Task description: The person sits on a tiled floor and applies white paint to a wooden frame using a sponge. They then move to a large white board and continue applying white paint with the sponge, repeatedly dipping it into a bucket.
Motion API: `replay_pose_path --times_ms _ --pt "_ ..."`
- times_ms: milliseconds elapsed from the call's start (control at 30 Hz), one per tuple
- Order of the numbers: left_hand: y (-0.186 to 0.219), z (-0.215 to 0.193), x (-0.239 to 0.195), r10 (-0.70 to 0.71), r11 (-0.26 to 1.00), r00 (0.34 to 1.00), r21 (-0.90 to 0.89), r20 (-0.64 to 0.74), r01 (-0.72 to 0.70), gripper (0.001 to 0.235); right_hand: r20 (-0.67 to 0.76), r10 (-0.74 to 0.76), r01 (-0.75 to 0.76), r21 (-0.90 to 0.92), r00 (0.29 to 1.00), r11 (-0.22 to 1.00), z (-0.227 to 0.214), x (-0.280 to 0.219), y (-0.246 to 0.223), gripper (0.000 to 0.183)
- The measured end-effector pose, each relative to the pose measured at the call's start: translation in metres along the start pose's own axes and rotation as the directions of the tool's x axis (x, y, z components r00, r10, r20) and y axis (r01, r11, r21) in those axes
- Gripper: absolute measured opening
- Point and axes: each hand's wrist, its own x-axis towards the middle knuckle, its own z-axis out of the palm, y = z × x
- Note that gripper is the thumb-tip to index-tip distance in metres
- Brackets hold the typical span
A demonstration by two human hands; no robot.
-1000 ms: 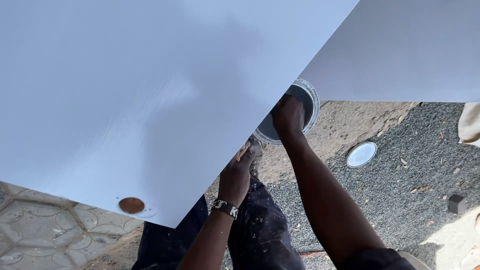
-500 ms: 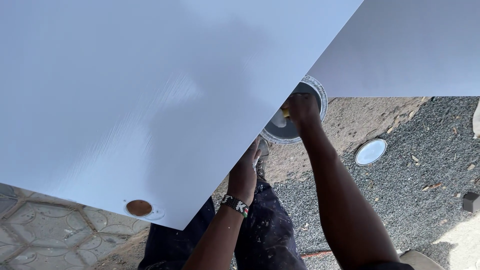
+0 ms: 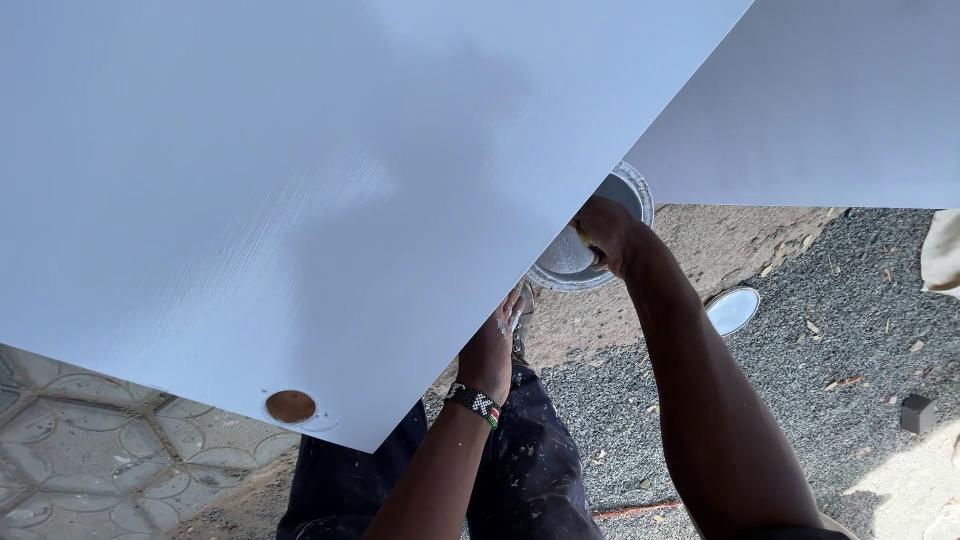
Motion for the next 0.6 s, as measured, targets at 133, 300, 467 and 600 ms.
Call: replay_pose_path --times_ms 133,300,467,600 --pt "0.006 0.004 0.000 -0.007 0.999 1.000 -0.034 -0.006 0.006 0.070 0.038 -0.021 0.017 0.086 0.999 0.996 0.018 -0.007 -0.005 0.033" --pt "0.015 0.010 -0.003 -0.016 0.997 1.000 -0.078 -0.007 0.015 0.071 0.069 -0.046 0.033 0.171 0.997 0.985 0.013 -0.021 -0.010 0.029" --pt "0.023 0.020 0.000 -0.013 0.990 1.000 -0.141 -0.007 0.012 0.072 0.111 -0.095 0.061 0.275 0.989 0.960 0.031 -0.033 -0.020 0.024" --pt "0.037 0.024 -0.007 0.008 0.983 1.000 -0.183 -0.001 -0.008 0.073 0.131 -0.135 0.088 0.311 0.982 0.946 0.001 -0.062 -0.011 0.022"
